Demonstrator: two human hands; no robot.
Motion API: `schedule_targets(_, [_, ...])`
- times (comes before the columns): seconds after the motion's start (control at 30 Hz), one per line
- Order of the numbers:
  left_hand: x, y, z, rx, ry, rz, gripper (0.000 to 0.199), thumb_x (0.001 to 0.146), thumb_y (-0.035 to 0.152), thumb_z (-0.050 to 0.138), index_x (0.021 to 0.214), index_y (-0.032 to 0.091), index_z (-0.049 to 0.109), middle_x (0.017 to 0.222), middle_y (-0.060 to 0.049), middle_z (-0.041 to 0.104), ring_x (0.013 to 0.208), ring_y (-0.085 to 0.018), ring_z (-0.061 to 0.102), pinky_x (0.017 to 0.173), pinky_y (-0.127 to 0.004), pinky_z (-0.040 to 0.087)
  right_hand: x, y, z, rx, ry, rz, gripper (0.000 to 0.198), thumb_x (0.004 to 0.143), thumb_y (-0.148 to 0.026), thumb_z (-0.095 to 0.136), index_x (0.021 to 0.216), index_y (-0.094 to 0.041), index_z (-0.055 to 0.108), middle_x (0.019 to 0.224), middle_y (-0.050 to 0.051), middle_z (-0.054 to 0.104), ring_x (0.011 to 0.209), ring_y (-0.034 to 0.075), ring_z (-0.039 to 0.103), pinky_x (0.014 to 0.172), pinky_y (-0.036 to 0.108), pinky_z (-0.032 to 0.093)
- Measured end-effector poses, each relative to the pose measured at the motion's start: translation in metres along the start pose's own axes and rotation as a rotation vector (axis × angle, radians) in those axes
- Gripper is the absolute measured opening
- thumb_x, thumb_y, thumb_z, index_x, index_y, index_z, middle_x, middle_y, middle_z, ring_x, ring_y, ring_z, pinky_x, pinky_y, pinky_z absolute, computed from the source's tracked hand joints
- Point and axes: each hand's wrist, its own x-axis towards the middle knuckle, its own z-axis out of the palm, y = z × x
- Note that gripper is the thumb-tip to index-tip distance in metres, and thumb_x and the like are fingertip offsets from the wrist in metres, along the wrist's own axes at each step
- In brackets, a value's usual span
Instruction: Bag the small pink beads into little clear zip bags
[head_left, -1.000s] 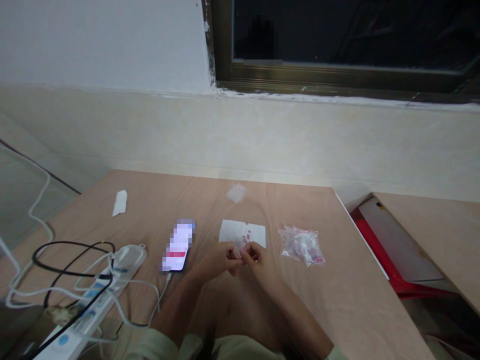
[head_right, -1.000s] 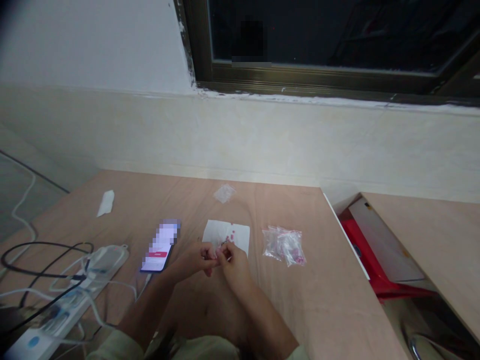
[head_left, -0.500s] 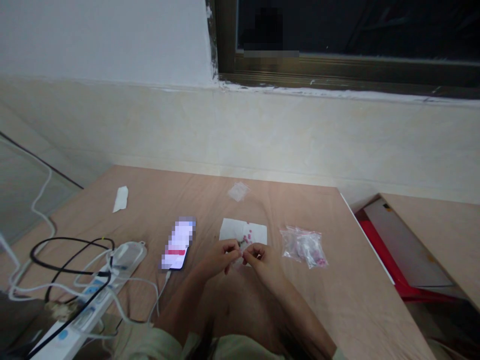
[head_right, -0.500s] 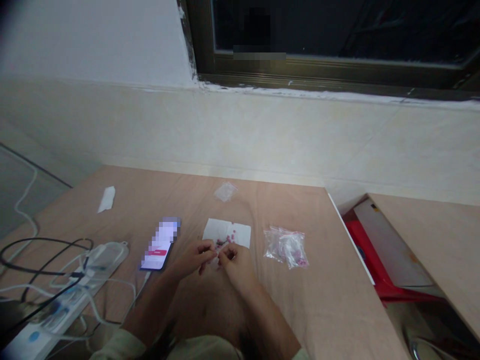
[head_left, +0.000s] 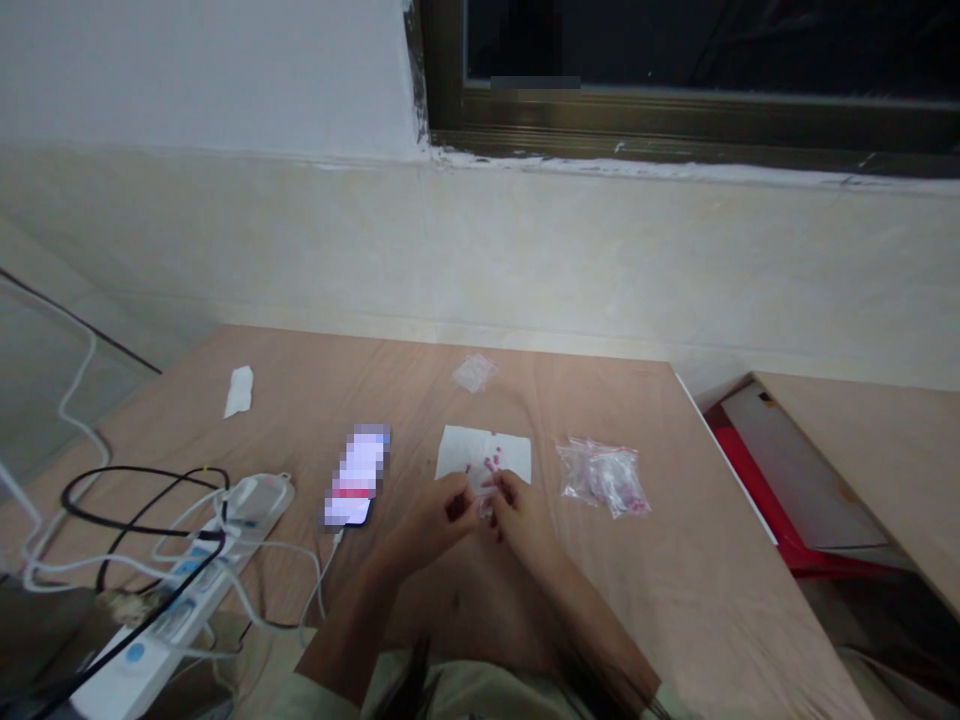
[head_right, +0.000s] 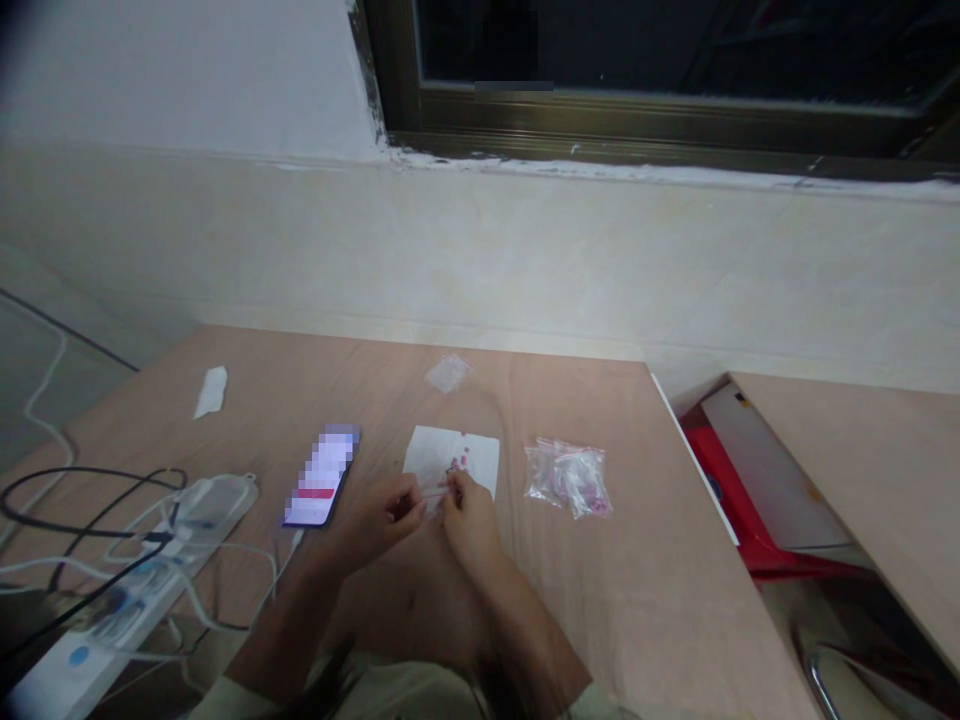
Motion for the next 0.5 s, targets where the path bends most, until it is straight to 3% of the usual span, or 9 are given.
schedule_targets(0.1, [-0.003,-0.018,-0.004,-0.145,-0.065,-0.120,0.019,0.075,0.033,0.045,0.065,0.016,0.046,0.060,0.005,0.043,0.044,-0.006,0.038,0.040,-0.018,0.032,0.001,0.003,-0.004,0.067,0.070,0.007,0.017,0.068,-0.021,0.038,0.077,-0.018,0.053,0.053,-0.002,0.050,0.043,0.010,0.044,0.039,0.021,0.033])
schedule_targets(0.2, [-0.001,-0.039,-0.005,-0.265,0.070,-0.228,0.026,0.077,0.039,0.041,0.086,0.016,0.047,0.070,0.002,0.047,0.050,-0.007,0.046,0.047,-0.021,0.039,0.004,-0.001,-0.005,0.232,-0.036,-0.004,0.019,0.065,-0.024,0.042,0.077,-0.017,0.054,0.052,-0.003,0.049,0.043,0.009,0.043,0.040,0.020,0.033])
schedule_targets(0.33, [0.005,-0.059,-0.002,-0.488,-0.073,-0.270,0.033,0.078,0.044,0.039,0.071,0.014,0.049,0.065,0.001,0.048,0.060,-0.010,0.050,0.058,-0.024,0.044,0.013,-0.001,0.000,0.389,-0.206,-0.001,0.018,0.061,-0.028,0.047,0.074,-0.017,0.052,0.050,-0.005,0.046,0.039,0.007,0.039,0.036,0.019,0.029])
schedule_targets(0.4, [0.008,-0.069,-0.001,-0.572,-0.087,-0.303,0.033,0.076,0.045,0.042,0.068,0.013,0.048,0.061,0.002,0.047,0.054,-0.009,0.049,0.053,-0.023,0.043,0.020,0.005,0.003,0.387,-0.150,0.044,0.022,0.062,-0.032,0.048,0.079,-0.018,0.046,0.050,-0.007,0.045,0.035,0.006,0.035,0.032,0.018,0.026])
schedule_targets(0.5, [0.014,-0.086,-0.001,-0.572,0.017,-0.344,0.033,0.072,0.046,0.049,0.070,0.013,0.049,0.061,0.003,0.050,0.049,-0.007,0.048,0.049,-0.021,0.042,0.029,0.016,0.005,0.358,0.007,0.129,0.028,0.065,-0.040,0.047,0.082,-0.021,0.036,0.052,-0.008,0.045,0.034,0.007,0.037,0.029,0.017,0.027])
